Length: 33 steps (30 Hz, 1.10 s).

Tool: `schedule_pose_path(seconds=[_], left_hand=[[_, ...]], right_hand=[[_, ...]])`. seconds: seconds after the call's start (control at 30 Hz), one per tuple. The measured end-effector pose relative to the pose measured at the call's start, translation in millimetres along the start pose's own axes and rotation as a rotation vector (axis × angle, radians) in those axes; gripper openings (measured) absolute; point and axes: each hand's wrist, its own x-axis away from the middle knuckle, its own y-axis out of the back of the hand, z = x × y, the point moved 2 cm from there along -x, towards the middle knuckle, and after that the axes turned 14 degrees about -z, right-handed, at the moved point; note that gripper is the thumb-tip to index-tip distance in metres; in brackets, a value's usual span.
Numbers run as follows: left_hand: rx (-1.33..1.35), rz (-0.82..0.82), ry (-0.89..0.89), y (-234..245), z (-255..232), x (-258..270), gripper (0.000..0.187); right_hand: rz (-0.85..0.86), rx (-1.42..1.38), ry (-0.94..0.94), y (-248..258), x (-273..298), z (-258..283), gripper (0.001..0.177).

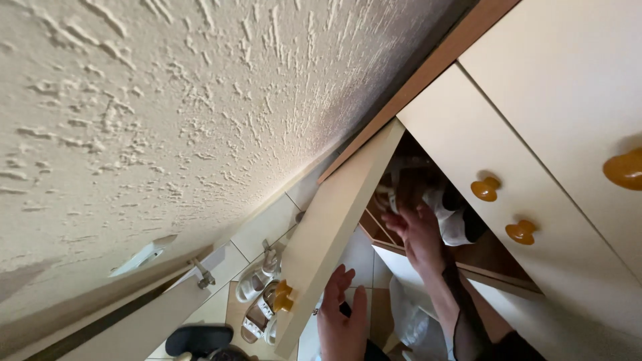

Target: The person picks up various shoes from the floor, including sneakers, heels, and sandals, and places them into a wooden shoe cabinet. The person handles the shoes one at a time, arranging them on the shelves inside the cabinet.

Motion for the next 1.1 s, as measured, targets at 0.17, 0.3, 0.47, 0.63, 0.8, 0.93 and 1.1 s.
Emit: schedule_pose_path(seconds=[0.17,0.3,0.47,0.63,0.8,0.93,1.1], left_hand=[[-0.038,-0.004,0.003,-4.2,14.0,-0.6,0.047],[-0.025,-0.047,0.013,-7.0,25.3,-1.1,0.046],[-0.006,-0.056,0.047,-7.8,31.5,-0.5,0.047],[-0.016,-0.064,0.034,-7.0,33.0,0.7,0.044],[0.098,-0.144,-0.057,-3.5,52.5,-1.0,0.044],[0.079,-0.172,-0.004,11.3,59.0,0.7,0.034],[0.068,-0.277,-0.021,36.6,71.3,8.9,0.029]], right_hand=[[0.071,-0.037,0.048,-13.2,-102.6,-26.5,0.031],[-0.149,0.02,-0.096,-66.4,-107.3,10.1,0.04],[0.064,0.185,-0.097,-60.4,-112.4,-1.9,0.054],[-0.098,0.156,-0.185,-78.6,-25.6,24.9,0.033],[0.009,0.396,-0.13,-58.1,63.4,18.0,0.062],[0.139,0.503,-0.139,-24.6,115.1,-9.0,0.061],[0.173,0.587,-0.184,6.5,166.9,-40.4,0.056]])
